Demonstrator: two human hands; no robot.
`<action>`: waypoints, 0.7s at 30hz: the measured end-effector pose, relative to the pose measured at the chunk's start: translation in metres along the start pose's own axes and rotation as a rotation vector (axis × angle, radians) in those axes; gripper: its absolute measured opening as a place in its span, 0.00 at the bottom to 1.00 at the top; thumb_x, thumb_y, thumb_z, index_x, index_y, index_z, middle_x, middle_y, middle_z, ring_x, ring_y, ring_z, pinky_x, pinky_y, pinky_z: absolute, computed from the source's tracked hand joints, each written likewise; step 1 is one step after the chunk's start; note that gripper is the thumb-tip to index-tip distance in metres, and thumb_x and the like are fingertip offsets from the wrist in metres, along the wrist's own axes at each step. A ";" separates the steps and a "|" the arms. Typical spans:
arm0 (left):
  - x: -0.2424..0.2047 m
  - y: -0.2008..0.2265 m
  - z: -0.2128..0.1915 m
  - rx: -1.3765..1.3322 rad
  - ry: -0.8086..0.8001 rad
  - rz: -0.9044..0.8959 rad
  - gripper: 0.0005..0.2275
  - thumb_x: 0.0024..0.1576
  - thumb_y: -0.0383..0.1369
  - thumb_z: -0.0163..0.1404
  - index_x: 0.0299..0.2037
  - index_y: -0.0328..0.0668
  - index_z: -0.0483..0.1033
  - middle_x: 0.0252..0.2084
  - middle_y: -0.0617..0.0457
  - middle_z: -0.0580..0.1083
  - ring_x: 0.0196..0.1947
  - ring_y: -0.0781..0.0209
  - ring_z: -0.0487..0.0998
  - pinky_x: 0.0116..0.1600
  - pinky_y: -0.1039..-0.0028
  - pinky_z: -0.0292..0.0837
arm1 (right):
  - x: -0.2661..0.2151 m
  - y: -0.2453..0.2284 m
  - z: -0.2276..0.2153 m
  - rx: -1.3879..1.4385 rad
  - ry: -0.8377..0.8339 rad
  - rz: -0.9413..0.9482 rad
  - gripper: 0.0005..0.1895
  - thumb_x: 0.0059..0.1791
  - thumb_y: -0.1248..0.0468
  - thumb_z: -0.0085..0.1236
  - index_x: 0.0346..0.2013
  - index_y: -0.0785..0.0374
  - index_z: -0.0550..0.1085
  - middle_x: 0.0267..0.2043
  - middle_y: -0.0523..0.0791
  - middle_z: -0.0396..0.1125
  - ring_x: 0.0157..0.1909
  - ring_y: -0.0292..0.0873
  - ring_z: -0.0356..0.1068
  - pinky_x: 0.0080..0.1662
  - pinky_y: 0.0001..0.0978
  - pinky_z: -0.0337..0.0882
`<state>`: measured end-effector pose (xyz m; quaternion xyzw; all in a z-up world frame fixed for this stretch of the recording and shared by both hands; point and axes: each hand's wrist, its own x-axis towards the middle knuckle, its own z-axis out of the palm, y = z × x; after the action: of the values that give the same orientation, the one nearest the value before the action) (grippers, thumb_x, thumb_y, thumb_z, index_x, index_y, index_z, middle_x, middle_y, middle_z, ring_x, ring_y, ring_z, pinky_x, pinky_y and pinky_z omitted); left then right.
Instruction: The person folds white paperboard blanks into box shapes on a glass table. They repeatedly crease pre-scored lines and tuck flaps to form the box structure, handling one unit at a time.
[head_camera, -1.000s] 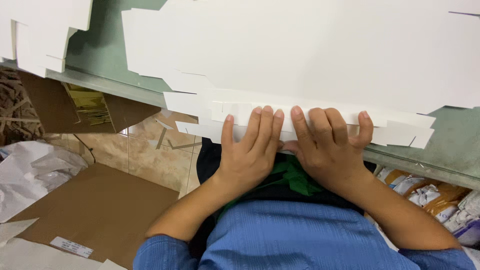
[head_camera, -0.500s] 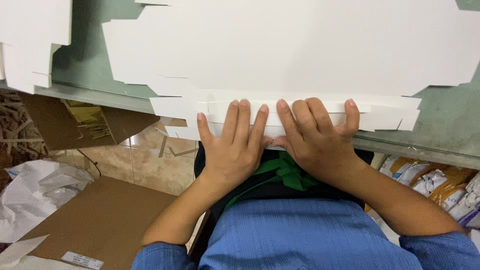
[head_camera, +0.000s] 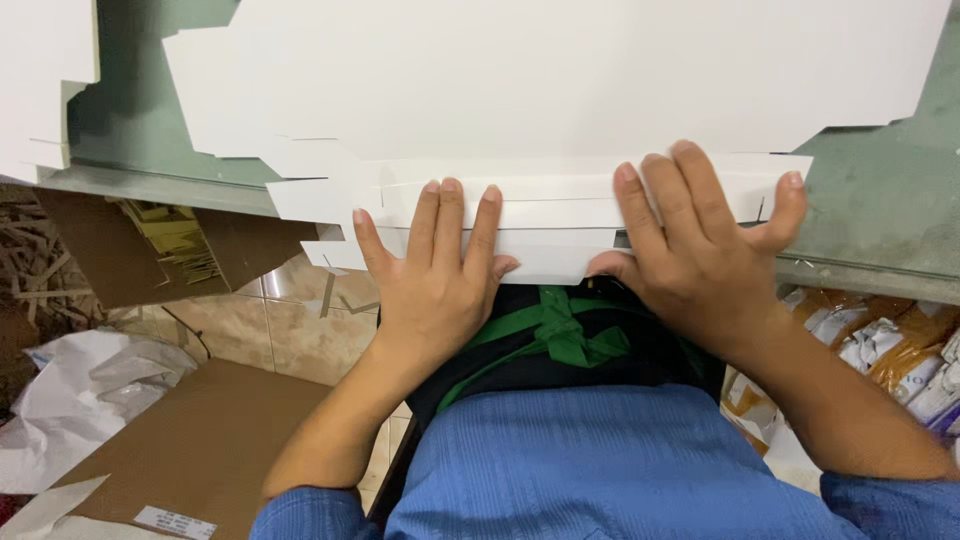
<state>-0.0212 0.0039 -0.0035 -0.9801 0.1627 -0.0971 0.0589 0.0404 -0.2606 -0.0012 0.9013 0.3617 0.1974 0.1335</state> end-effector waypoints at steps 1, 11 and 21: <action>0.000 0.000 0.001 0.004 0.012 -0.002 0.25 0.72 0.54 0.34 0.68 0.49 0.72 0.61 0.40 0.76 0.63 0.48 0.77 0.64 0.28 0.44 | -0.003 0.004 0.001 -0.036 0.002 0.018 0.43 0.59 0.30 0.15 0.55 0.43 0.81 0.58 0.35 0.76 0.67 0.36 0.73 0.74 0.59 0.33; 0.003 0.002 -0.006 -0.085 -0.008 -0.042 0.22 0.69 0.49 0.50 0.67 0.48 0.69 0.62 0.39 0.73 0.62 0.46 0.76 0.61 0.25 0.50 | -0.056 0.027 0.007 -0.039 -0.184 0.103 0.50 0.60 0.22 0.18 0.65 0.46 0.81 0.74 0.40 0.74 0.77 0.41 0.72 0.76 0.58 0.33; 0.021 -0.013 -0.029 -0.261 -0.058 -0.269 0.34 0.64 0.46 0.62 0.72 0.38 0.60 0.71 0.43 0.63 0.72 0.41 0.62 0.66 0.21 0.43 | -0.035 0.006 -0.003 0.461 0.072 0.339 0.36 0.63 0.48 0.62 0.65 0.84 0.76 0.66 0.65 0.72 0.70 0.67 0.71 0.74 0.48 0.29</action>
<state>-0.0042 0.0067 0.0301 -0.9947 0.0395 -0.0539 -0.0778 0.0193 -0.2888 -0.0049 0.9479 0.2457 0.1613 -0.1227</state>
